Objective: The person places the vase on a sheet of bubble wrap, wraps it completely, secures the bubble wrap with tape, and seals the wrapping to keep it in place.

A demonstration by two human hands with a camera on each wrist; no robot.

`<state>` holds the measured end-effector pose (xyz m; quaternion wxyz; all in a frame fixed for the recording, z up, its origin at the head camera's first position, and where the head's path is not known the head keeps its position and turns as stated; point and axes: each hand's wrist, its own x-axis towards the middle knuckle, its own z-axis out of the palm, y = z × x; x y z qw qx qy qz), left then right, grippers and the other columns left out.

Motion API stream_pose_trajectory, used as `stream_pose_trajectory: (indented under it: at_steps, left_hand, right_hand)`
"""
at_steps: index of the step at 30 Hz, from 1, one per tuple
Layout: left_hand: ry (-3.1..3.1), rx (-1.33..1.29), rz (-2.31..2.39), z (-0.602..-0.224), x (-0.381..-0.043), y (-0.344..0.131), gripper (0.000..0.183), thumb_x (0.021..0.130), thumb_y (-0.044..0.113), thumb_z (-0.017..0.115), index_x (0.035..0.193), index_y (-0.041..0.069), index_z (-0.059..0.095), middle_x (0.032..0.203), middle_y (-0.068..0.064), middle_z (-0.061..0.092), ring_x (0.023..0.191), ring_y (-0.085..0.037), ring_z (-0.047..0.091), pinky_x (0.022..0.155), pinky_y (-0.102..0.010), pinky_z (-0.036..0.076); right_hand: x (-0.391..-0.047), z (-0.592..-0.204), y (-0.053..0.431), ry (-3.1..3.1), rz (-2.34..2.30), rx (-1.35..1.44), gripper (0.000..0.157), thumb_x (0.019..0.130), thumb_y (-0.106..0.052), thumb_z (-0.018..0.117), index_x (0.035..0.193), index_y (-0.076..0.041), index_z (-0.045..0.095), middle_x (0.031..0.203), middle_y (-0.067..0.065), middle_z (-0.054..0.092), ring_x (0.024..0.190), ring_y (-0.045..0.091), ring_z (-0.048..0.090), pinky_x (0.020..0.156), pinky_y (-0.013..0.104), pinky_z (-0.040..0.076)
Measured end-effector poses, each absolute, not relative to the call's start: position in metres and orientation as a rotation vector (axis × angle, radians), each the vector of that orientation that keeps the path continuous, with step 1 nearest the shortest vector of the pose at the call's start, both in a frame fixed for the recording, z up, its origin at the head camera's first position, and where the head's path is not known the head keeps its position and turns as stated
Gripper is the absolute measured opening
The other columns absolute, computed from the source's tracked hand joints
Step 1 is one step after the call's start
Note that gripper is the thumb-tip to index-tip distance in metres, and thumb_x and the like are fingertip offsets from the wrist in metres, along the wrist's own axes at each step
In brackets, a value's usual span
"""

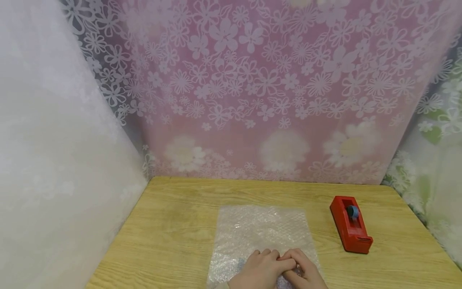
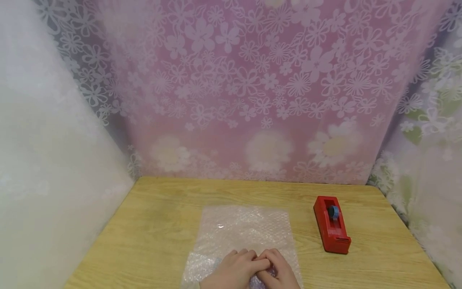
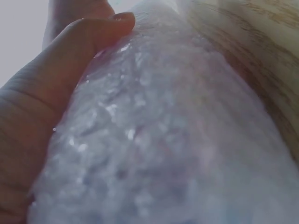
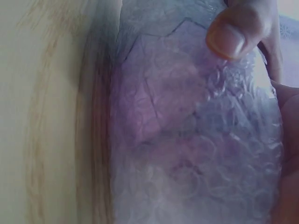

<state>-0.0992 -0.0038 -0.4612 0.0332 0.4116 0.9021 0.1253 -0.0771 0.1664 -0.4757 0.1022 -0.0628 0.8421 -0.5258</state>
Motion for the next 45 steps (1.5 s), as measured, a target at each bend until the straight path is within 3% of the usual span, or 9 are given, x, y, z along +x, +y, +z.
stream_pose_trajectory:
  at_steps: [5, 14, 21, 28, 33, 40, 45]
  left_hand:
    - [2.737, 1.229, 0.424, -0.460, -0.099, -0.005, 0.053, 0.074, 0.068, 0.059, 0.122, 0.049, 0.048, 0.096, 0.018, 0.050, 0.075, -0.002, 0.040, 0.059, -0.022, 0.033]
    - [2.685, 1.143, 0.464, -0.455, -0.098, -0.006, 0.050, 0.073, 0.067, 0.062, 0.118, 0.053, 0.047, 0.090, 0.019, 0.045, 0.074, -0.002, 0.038, 0.061, -0.024, 0.032]
    - [2.718, 1.177, 0.465, -0.455, -0.100, -0.003, 0.050, 0.072, 0.063, 0.066, 0.117, 0.046, 0.051, 0.083, 0.019, 0.046, 0.068, -0.001, 0.039, 0.056, -0.021, 0.031]
    - [2.707, 1.189, 0.525, -0.455, -0.105, -0.001, 0.041, 0.071, 0.064, 0.067, 0.098, 0.037, 0.052, 0.077, 0.017, 0.045, 0.064, 0.000, 0.040, 0.052, -0.021, 0.032]
    - [2.692, 1.191, 0.473, -0.454, -0.106, 0.001, 0.043, 0.073, 0.061, 0.068, 0.108, 0.041, 0.054, 0.088, 0.017, 0.051, 0.071, 0.000, 0.043, 0.056, -0.024, 0.036]
    - [2.706, 1.199, 0.415, -0.455, -0.107, 0.001, 0.045, 0.073, 0.063, 0.065, 0.111, 0.042, 0.053, 0.095, 0.016, 0.052, 0.073, -0.002, 0.044, 0.059, -0.026, 0.039]
    - [2.730, 1.209, 0.402, -0.456, -0.108, 0.000, 0.055, 0.068, 0.068, 0.066, 0.115, 0.043, 0.053, 0.093, 0.016, 0.052, 0.069, -0.001, 0.043, 0.057, -0.025, 0.039]
  right_hand:
    - [-0.077, -0.478, 0.166, 2.491, -1.562, -0.232, 0.009, 0.091, -0.029, 0.059, 0.091, -0.020, 0.058, 0.099, 0.000, 0.055, 0.089, 0.010, 0.048, 0.075, 0.023, 0.040]
    - [-0.077, -0.477, 0.166, 2.451, -1.575, -0.267, 0.015, 0.092, -0.031, 0.057, 0.089, -0.016, 0.055, 0.096, 0.003, 0.053, 0.087, 0.011, 0.047, 0.072, 0.023, 0.038]
    - [-0.078, -0.475, 0.166, 2.409, -1.559, -0.233, 0.016, 0.092, -0.032, 0.057, 0.093, -0.016, 0.055, 0.096, 0.005, 0.051, 0.086, 0.014, 0.049, 0.070, 0.023, 0.039]
    - [-0.082, -0.480, 0.165, 2.587, -1.489, -0.272, 0.011, 0.090, -0.030, 0.060, 0.090, -0.020, 0.056, 0.089, -0.004, 0.054, 0.082, 0.006, 0.049, 0.071, 0.022, 0.041]
    - [-0.079, -0.479, 0.165, 2.737, -1.318, -0.204, 0.015, 0.088, -0.035, 0.062, 0.094, -0.023, 0.057, 0.090, -0.011, 0.056, 0.084, 0.004, 0.051, 0.074, 0.025, 0.045]
    - [-0.072, -0.474, 0.160, 2.817, -1.293, -0.076, 0.036, 0.084, -0.032, 0.069, 0.113, -0.016, 0.057, 0.111, -0.006, 0.058, 0.106, 0.015, 0.053, 0.092, 0.045, 0.044]
    - [-0.066, -0.476, 0.159, 3.015, -1.321, -0.134, 0.041, 0.078, -0.027, 0.076, 0.113, -0.015, 0.057, 0.107, -0.008, 0.058, 0.100, 0.008, 0.055, 0.085, 0.038, 0.049]
